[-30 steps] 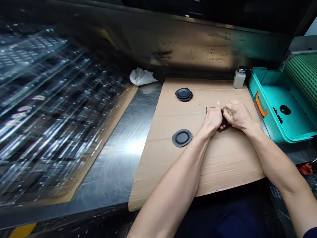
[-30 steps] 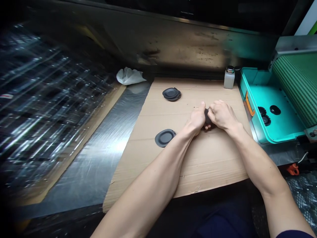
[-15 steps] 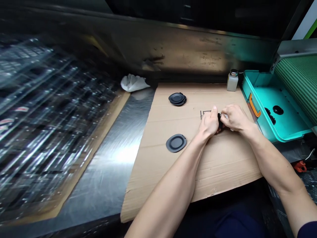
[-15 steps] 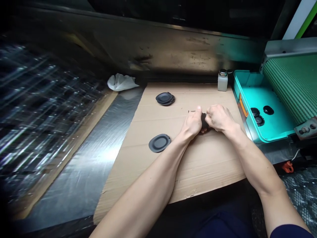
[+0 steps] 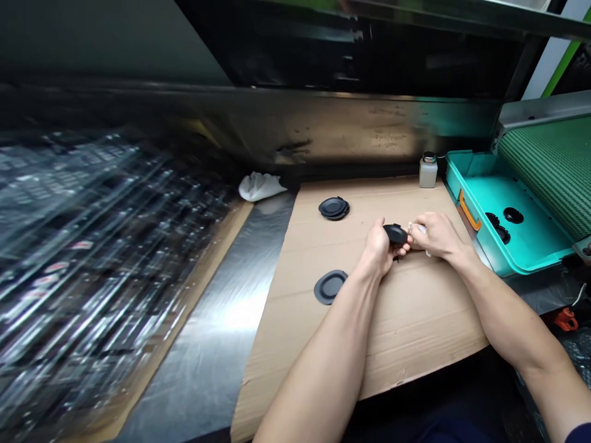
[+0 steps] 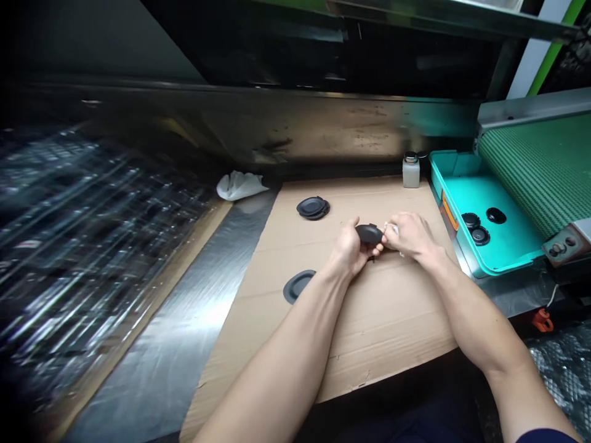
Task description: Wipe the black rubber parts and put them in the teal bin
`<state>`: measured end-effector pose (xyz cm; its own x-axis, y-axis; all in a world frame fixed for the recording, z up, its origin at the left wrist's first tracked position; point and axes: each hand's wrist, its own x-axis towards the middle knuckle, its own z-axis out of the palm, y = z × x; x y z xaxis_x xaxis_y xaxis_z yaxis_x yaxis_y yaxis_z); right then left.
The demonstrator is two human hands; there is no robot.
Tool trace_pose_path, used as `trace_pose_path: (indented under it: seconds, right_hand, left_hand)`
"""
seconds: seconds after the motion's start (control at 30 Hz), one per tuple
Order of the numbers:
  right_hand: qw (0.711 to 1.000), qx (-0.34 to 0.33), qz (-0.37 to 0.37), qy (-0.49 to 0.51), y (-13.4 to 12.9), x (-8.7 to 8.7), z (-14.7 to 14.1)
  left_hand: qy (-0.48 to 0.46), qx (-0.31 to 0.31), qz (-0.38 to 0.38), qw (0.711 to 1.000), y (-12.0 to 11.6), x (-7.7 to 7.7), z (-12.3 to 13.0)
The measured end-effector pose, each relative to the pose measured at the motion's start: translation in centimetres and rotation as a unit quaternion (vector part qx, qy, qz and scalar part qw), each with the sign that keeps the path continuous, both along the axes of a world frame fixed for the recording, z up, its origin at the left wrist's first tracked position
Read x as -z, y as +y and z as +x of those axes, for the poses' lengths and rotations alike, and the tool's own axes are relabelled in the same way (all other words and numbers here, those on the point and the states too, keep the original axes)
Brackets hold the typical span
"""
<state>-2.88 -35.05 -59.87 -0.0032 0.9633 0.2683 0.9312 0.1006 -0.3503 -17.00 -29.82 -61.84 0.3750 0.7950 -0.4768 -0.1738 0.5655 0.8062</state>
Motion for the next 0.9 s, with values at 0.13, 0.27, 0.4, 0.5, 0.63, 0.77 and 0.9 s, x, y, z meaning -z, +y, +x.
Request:
trace_pose_path:
  seconds: [0.13,0.27,0.4,0.5,0.63,0.77,0.9]
  right_hand:
    - [0.994,-0.007,0.069,0.081,0.6,0.7,0.4]
    - [0.990,-0.046,0.066,0.113,0.9,0.9,0.4]
    - [0.995,-0.048,0.028,0.079,0.8,0.6,0.1]
    - [0.998,-0.042,0.016,0.036,0.6,0.5,-0.1]
    - [0.999,-0.038,0.010,-0.022,0.5,0.4,-0.4]
    - [0.996,-0.043,-0.002,-0.077,0.6,0.4,-0.3]
    - [0.993,-0.067,0.006,-0.100,1.1,0.6,-0.2]
  left_hand:
    - [-0.094,-0.004,-0.115,0.989,1.4,-0.5,-0.9]
    - [-0.099,-0.016,-0.120,0.988,2.0,0.0,-0.9]
    - [-0.077,0.007,-0.088,0.993,1.7,0.3,-0.4]
    - [-0.038,0.024,-0.053,0.998,1.0,-0.1,0.1]
    - [0.006,0.024,0.000,1.000,-0.1,-0.6,0.7]
    - [0.050,0.011,0.053,0.997,-0.5,0.1,1.0]
    - [0.089,0.019,0.121,0.988,-0.4,1.2,1.0]
